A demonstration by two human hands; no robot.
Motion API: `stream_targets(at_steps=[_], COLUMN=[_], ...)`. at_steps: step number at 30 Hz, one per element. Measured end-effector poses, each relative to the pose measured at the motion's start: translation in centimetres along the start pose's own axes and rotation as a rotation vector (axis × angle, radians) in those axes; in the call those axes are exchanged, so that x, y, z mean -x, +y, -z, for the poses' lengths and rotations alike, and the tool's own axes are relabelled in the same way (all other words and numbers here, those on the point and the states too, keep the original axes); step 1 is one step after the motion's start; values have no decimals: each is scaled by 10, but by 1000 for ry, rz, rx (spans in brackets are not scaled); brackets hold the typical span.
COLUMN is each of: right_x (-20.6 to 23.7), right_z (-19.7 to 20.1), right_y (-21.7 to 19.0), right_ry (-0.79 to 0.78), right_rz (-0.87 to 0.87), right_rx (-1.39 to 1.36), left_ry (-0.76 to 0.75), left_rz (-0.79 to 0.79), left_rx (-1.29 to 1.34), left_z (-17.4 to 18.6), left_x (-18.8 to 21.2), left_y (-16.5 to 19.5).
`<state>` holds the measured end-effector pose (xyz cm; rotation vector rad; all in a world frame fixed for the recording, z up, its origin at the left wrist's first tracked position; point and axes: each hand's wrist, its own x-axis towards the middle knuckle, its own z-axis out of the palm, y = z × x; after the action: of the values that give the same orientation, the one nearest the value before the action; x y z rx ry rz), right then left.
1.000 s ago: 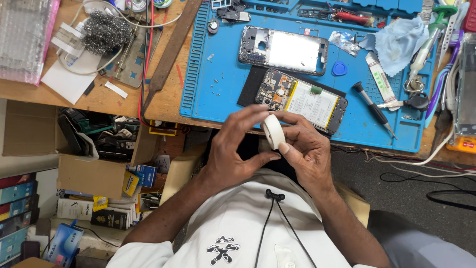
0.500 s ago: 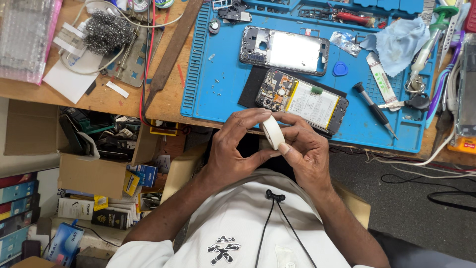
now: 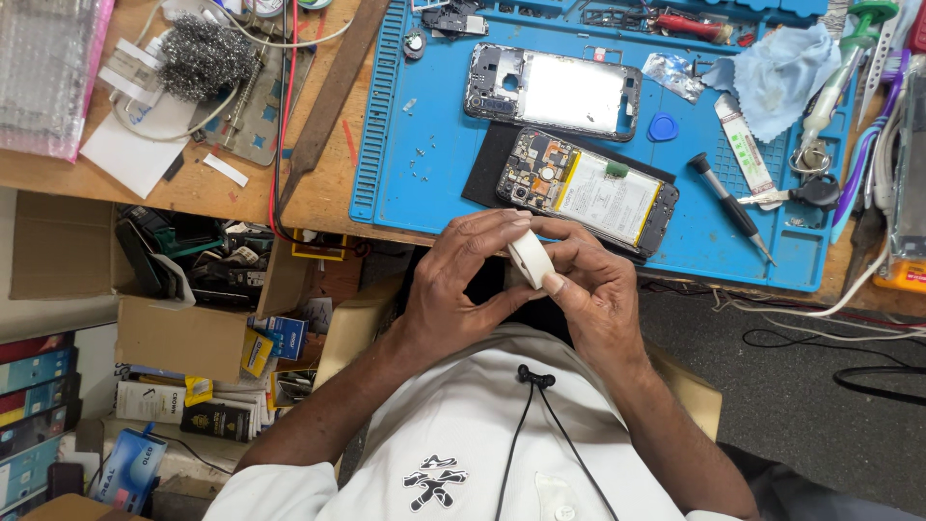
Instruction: The person repairs a disassembled smartphone at a workbench. They apply adhesive tape to the phone's internal frame, press components into place, power the phone on and test the screen with the camera app, then fit the back cover and press along its edges to seal the phone closed.
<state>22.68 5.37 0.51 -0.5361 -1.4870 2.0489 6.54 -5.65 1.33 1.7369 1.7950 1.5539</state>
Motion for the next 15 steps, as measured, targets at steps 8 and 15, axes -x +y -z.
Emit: stream_targets(at_steps=[8, 15], right_x=[2, 3], right_z=[1, 1], right_y=[2, 0], right_ry=[6, -3], right_rz=[16, 7], right_rx=[11, 13], left_ry=[-36, -24], left_rz=[-141, -179], left_rx=[-111, -121], left_z=[-1, -5], left_x=[5, 7], left_y=[-1, -3])
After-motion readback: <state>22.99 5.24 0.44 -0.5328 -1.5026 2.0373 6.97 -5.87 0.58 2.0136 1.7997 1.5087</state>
